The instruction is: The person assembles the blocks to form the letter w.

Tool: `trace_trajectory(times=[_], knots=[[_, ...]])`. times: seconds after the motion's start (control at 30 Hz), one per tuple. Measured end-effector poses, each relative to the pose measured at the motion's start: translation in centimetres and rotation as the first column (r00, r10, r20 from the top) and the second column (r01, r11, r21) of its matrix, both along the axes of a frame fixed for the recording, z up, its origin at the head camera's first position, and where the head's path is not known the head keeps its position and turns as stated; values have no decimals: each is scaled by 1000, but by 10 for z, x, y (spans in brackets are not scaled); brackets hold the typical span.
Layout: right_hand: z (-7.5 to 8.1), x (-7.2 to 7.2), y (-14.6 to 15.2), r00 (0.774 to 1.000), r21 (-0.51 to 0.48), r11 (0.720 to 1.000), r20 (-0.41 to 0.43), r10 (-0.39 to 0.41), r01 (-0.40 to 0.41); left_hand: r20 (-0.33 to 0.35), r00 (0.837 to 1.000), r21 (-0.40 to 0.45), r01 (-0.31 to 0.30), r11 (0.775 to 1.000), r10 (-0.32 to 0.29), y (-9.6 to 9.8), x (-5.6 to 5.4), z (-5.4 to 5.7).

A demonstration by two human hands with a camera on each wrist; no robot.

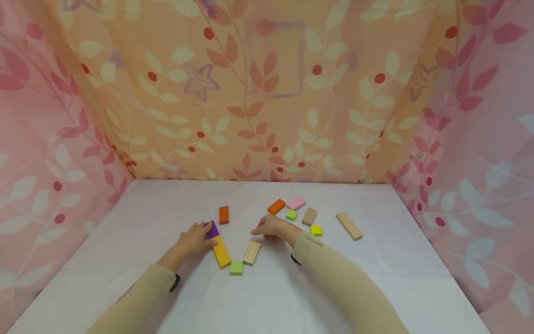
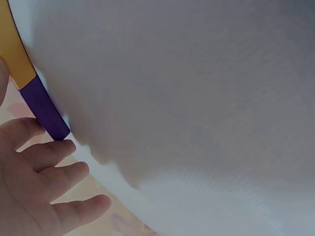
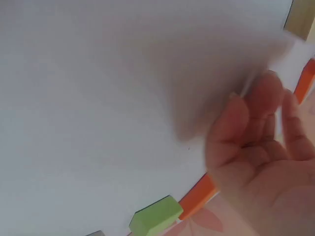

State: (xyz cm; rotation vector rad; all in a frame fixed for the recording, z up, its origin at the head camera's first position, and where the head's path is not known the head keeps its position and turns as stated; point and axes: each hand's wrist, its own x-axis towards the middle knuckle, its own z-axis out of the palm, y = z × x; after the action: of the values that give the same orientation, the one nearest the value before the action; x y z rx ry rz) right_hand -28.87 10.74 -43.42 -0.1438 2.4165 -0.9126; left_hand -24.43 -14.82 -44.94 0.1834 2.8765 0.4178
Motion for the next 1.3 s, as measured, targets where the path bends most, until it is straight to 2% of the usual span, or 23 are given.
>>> trace_trajectory(times=[0.1, 0.2, 0.3, 0.43, 0.53, 0.6, 0.73, 0.87, 0.93, 1.13, 1.3], knots=[[-4, -18, -5, 999, -92, 995, -42, 29, -33, -4, 1000, 2, 4, 1000, -3, 0, 1, 1], [-6, -33, -14, 987, -124, 984, -115, 110, -124, -3, 1000, -1, 2, 1000, -2, 0, 2, 2], [-5, -44, -27, 962, -94, 969, -179, 208, -228, -8, 1000, -4, -4, 1000, 4, 1, 2, 2], [-8, -58, -46, 920, -34, 937, -205, 334, -348, -12, 1000, -12, -14, 1000, 14, 3, 3, 4], [-11, -65, -58, 900, 23, 921, -205, 385, -388, -16, 1000, -14, -16, 1000, 16, 5, 3, 5], [-12, -66, -64, 896, 63, 919, -203, 394, -390, -21, 1000, -12, -15, 1000, 14, 5, 3, 3], [-11, -64, -78, 905, 152, 923, -194, 379, -354, -34, 999, -9, -15, 1000, 15, 3, 2, 0], [-7, -60, -88, 928, 228, 933, -188, 322, -278, -39, 999, -5, -21, 1000, 21, 2, 2, -1], [-5, -58, -90, 938, 231, 942, -193, 289, -243, -36, 999, -3, -24, 1000, 24, 3, 2, 1], [-14, -61, -86, 952, 84, 981, -238, 192, -176, -19, 999, -2, -32, 999, 32, 5, 4, 3], [-21, -64, -78, 964, -96, 986, -240, 112, -139, -13, 999, 8, -33, 999, 33, 4, 1, 3]])
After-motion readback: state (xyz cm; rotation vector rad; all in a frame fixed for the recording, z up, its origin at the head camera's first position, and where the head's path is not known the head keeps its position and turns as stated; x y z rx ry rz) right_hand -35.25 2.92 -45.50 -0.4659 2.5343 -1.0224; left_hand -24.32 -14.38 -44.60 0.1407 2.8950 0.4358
